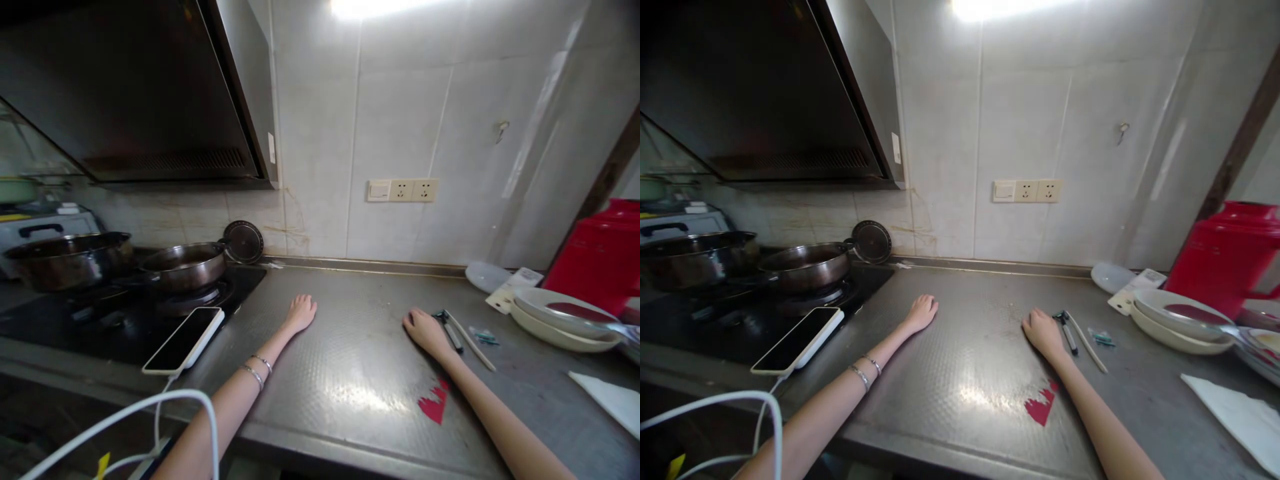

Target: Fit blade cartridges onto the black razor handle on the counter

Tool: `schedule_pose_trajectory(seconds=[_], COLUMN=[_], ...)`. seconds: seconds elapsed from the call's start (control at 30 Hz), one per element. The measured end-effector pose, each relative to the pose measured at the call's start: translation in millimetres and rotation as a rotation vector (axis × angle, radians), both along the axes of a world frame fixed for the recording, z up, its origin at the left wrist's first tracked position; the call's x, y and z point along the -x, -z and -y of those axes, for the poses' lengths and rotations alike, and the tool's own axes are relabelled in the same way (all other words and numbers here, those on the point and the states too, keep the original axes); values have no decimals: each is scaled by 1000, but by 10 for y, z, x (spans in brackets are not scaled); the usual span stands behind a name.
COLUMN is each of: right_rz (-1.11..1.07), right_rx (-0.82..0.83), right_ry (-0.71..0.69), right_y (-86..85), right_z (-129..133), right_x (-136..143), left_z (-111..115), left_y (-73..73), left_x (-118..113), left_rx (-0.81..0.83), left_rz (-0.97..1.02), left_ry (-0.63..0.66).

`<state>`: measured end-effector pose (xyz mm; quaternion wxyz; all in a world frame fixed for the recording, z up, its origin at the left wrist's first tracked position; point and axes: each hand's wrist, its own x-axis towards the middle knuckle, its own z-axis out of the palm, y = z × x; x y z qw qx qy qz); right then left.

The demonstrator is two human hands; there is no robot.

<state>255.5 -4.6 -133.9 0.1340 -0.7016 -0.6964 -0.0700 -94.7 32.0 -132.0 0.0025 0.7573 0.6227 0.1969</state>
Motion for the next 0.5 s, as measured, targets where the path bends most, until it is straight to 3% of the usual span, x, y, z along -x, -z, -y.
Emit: schedule_pose_trajectory(seconds=[0.5], right_rz=[-30], right_rx=[-21], right_ry=[53], right_y=[78], right_z=[-5], right_x=[-42], left_z=[-13], left_y=[-28], left_x=[50], left_rx=[-3], left_rz=[4], left_ry=[23])
